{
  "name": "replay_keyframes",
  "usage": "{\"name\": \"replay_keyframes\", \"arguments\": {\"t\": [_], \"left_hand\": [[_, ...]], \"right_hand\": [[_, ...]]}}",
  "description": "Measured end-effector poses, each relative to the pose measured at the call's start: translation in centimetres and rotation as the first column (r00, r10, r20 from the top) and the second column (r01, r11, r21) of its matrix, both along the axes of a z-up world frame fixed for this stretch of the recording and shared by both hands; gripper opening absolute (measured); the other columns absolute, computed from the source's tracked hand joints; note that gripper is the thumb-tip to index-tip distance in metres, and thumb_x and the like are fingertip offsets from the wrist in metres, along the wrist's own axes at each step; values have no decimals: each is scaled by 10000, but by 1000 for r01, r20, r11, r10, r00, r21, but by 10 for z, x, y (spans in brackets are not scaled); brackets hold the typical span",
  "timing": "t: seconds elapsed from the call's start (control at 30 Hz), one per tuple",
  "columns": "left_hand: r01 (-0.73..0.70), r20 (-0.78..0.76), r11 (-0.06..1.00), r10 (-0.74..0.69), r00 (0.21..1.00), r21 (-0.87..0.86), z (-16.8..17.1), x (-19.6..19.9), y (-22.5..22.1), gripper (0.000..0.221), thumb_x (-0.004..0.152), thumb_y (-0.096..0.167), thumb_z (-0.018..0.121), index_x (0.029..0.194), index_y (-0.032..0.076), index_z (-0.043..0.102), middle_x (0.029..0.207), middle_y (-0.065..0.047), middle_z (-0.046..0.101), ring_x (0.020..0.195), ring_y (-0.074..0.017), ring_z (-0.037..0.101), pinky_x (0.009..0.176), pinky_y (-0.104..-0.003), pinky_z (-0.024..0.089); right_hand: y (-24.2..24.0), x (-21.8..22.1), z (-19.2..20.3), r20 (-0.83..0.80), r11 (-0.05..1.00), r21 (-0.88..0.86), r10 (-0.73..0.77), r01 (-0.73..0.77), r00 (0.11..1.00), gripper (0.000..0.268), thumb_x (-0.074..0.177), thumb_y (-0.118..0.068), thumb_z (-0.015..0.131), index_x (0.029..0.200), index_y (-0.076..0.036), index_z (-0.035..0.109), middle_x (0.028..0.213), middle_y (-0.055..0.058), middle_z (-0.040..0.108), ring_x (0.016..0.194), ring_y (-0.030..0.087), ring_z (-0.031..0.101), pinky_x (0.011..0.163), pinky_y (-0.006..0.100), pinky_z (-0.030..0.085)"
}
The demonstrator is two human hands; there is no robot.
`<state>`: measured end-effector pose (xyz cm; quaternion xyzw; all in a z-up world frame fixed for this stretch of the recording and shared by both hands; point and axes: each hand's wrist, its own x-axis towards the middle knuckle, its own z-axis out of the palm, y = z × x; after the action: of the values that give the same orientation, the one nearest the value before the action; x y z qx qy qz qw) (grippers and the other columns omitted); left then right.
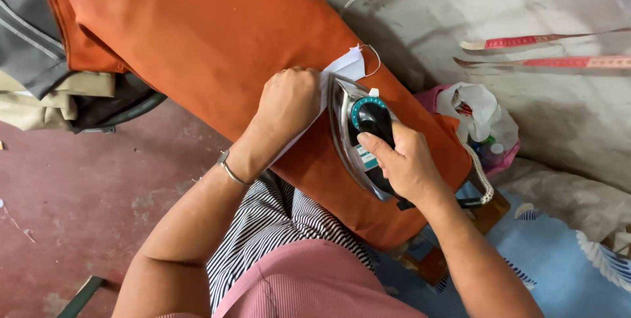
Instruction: Ironing a small strip of fabric after spraying it with water to prepare it for sewing.
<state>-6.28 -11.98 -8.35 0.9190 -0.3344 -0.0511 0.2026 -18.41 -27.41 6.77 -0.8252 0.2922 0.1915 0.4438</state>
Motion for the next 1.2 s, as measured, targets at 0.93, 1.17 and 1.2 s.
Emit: {"name": "replay_keyframes", "arguments": {"t": [0.93,1.17,1.2], "left_hand": [[-398,-506,914,380,775,76,61,-8,14,165,925,172,686,864,19,670,677,-176,666,650,-380,724,549,-512,614],[-360,-523,930,342,780,72,24,0,23,151,887,170,709,833,33,679,662,-145,635,650,-358,722,554,-504,613],[-351,-537,936,315,783,37,23,2,24,142,877,142,709,819,16,679,646,-158,644,639,-366,723,557,-473,615]], "right_hand": [[-8,-44,2,116,944,254,-246,210,962,532,1008,-238,671,524,-36,582,346,106,481,322,158,469,366,253,415],[-9,-12,8,124,963,218,-191,161,974,495,999,-228,688,550,-54,575,363,96,493,330,145,478,365,241,429],[-7,-5,10,118,973,192,-151,126,982,498,987,-225,700,543,-52,555,364,90,488,334,137,469,361,244,423]]}}
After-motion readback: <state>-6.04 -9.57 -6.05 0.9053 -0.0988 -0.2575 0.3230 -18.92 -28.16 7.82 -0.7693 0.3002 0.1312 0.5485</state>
